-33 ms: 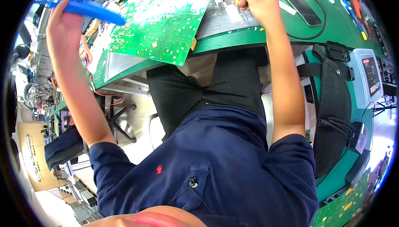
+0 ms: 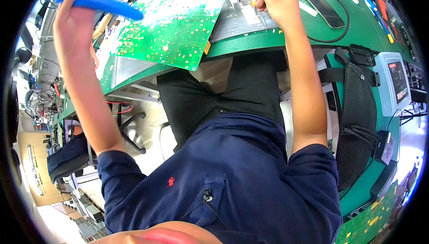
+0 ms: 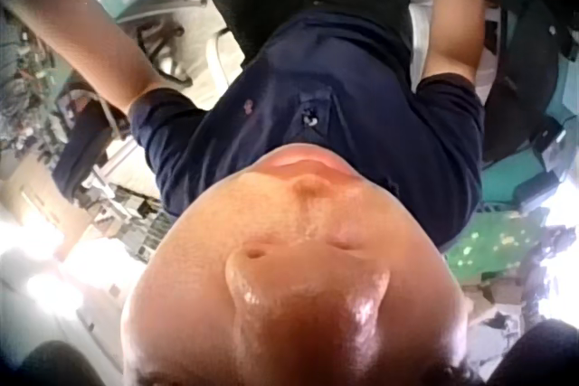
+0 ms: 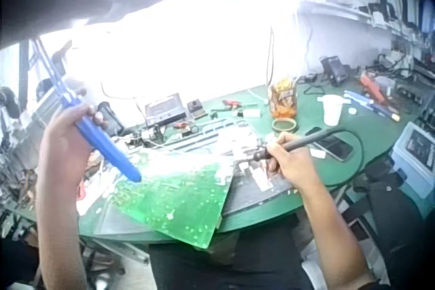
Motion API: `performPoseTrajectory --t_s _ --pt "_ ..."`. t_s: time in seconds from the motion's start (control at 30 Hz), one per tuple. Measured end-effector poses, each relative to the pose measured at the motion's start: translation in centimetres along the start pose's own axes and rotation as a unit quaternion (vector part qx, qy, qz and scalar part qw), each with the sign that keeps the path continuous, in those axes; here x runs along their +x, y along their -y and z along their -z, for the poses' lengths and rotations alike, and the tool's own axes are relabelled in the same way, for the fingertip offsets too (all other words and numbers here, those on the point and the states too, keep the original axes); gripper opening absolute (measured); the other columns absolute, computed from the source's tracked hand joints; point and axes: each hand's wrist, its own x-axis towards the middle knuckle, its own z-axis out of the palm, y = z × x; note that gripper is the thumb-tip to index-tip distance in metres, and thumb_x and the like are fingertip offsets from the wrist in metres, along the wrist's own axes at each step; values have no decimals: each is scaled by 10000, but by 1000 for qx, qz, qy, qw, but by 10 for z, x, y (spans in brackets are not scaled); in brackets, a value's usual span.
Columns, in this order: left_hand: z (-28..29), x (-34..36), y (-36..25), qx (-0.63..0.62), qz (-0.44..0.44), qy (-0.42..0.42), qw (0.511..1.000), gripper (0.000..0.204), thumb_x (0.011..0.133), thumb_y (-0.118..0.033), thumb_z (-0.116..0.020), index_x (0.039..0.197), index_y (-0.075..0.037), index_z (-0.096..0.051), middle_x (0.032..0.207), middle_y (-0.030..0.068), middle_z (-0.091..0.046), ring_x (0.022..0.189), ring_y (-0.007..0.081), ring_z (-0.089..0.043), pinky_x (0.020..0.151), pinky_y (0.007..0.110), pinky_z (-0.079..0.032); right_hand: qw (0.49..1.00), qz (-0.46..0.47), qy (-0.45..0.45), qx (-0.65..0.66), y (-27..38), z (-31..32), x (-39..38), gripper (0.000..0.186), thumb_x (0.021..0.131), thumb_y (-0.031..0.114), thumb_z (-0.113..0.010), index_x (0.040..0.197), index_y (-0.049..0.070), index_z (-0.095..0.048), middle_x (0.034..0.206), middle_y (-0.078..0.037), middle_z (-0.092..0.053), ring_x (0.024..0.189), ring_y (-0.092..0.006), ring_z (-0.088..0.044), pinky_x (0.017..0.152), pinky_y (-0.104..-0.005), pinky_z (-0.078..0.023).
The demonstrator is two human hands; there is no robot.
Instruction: The person uses a soldering iron, solder wire, and a desoldering pump to work on a large green circuit board while seated at a workbench.
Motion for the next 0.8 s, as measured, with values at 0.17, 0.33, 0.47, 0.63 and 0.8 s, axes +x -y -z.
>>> performPoseTrajectory --t_s 0.17,0.33,0.47,0.63,0.8 --pt "-93 -1 42 -31 -29 -100 994 150 870 -129 -607 943 -30 -521 730 52 -532 696 175 -548 666 330 -465 1000 5 3 2 -3 8 0 214 864 185 -630 710 56 -557 551 -27 -576 473 -67 -511 454 -202 -402" --pt "-123 6 96 -64 26 -186 980 202 844 -54 -585 1009 -31 -470 714 61 -533 639 184 -550 607 322 -478 1000 -6 -7 -15 2 3 -2 205 858 175 -631 708 55 -560 557 -26 -582 476 -61 -511 458 -197 -402" --pt "-127 6 124 -60 5 -216 975 271 829 -43 -595 1053 -41 -443 722 63 -535 619 181 -551 575 321 -484 1000 -11 4 6 0 7 -1 189 884 166 -587 753 32 -559 578 -54 -588 488 -94 -538 463 -211 -427" --pt "-121 6 137 -49 -6 -235 971 255 826 -36 -597 1030 -39 -444 739 59 -534 607 174 -552 567 303 -474 997 -43 -10 67 10 0 -1 209 867 73 -585 687 29 -488 542 -67 -568 443 -113 -541 418 -236 -443" --pt "-126 4 142 -46 -2 -258 965 230 827 -35 -597 1000 -42 -445 731 55 -529 613 173 -554 570 299 -472 996 -33 -3 77 6 4 0 206 871 81 -583 692 26 -496 544 -70 -571 443 -114 -543 415 -236 -441"
